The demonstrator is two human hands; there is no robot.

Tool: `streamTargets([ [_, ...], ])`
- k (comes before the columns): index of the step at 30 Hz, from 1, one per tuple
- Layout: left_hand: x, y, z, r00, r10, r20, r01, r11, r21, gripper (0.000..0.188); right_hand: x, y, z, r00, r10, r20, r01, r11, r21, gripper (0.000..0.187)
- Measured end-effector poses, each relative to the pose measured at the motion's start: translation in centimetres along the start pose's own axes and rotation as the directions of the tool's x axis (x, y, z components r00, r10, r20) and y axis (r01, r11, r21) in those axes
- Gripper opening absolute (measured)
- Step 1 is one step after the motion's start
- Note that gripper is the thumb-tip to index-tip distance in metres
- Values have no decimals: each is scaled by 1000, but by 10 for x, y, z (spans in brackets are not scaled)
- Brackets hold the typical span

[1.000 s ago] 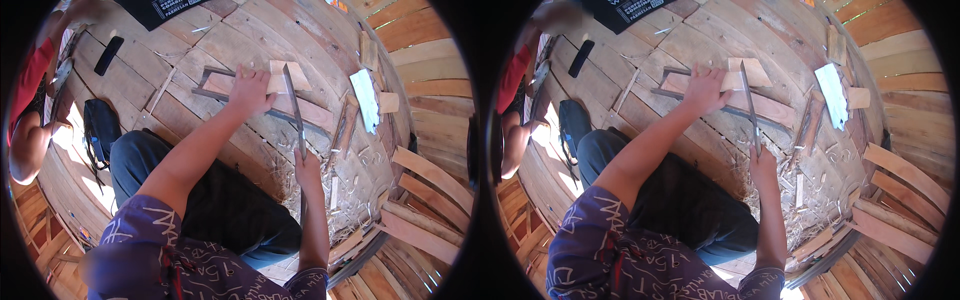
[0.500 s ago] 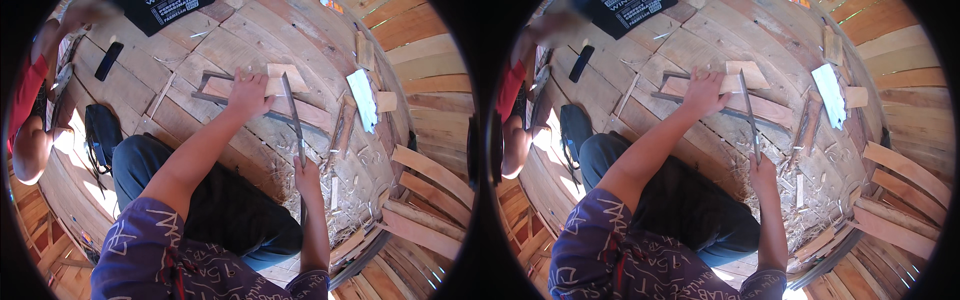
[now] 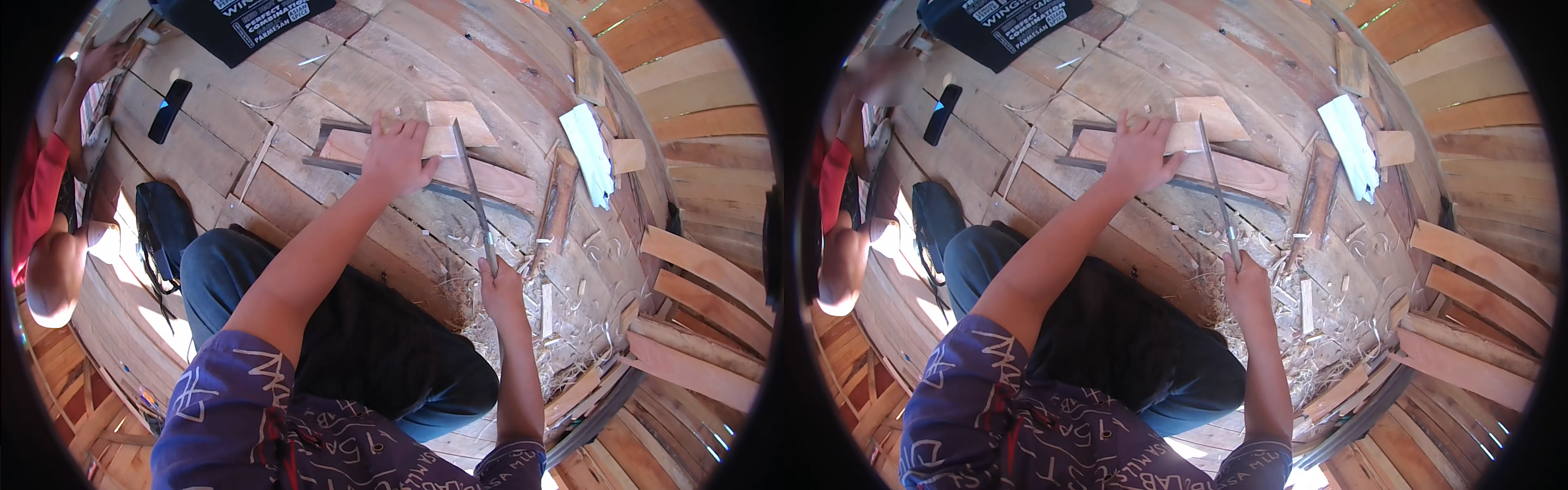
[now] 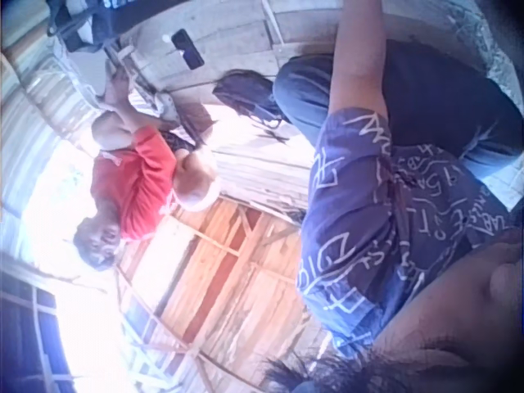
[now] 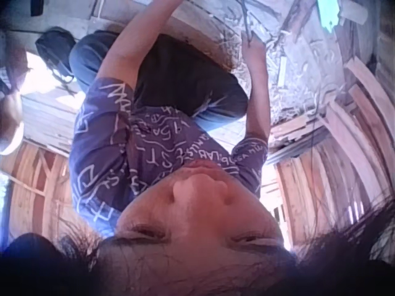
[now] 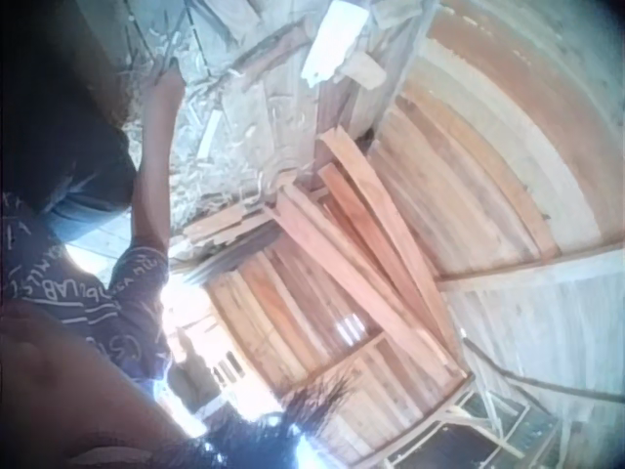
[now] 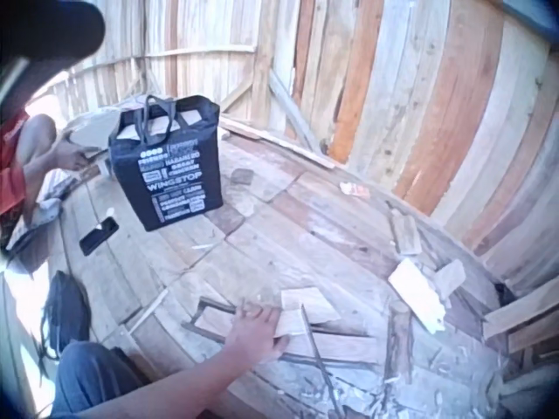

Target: The person sits on a wooden floor and uses a hand saw to cut a small rectangular piece of wood. They hold the wood steady with their left hand while sawing with their right hand, creating sawdust on the floor. Another person is visible in the background handling a cardboard box.

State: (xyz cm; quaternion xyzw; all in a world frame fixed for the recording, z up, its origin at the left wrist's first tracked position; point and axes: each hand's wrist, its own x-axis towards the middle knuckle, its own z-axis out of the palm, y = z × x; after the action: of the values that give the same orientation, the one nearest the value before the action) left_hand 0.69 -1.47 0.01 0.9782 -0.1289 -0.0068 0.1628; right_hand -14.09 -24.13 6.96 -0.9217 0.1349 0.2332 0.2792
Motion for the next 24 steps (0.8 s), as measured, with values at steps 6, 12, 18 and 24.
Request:
streamTargets([
  [6, 3, 8, 3, 1000, -19, -8, 19, 1000, 8, 58, 47, -12, 11, 993, -109, -55, 109, 994, 10, 34],
  [12, 3, 5, 2, 999, -25, -25, 25, 1000, 16, 57, 49, -12, 15, 994, -100, -40, 100, 995, -3, 34],
  [18, 2, 2, 0, 999, -31, -28, 31, 999, -15, 56, 1, -3, -2, 1000, 1, -26, -1, 1000, 23, 33],
  [24, 2, 5, 5, 998, -13, -66, 11, 1000, -21, 56, 46, -11, 11, 995, -95, -41, 97, 994, 53, 34],
])
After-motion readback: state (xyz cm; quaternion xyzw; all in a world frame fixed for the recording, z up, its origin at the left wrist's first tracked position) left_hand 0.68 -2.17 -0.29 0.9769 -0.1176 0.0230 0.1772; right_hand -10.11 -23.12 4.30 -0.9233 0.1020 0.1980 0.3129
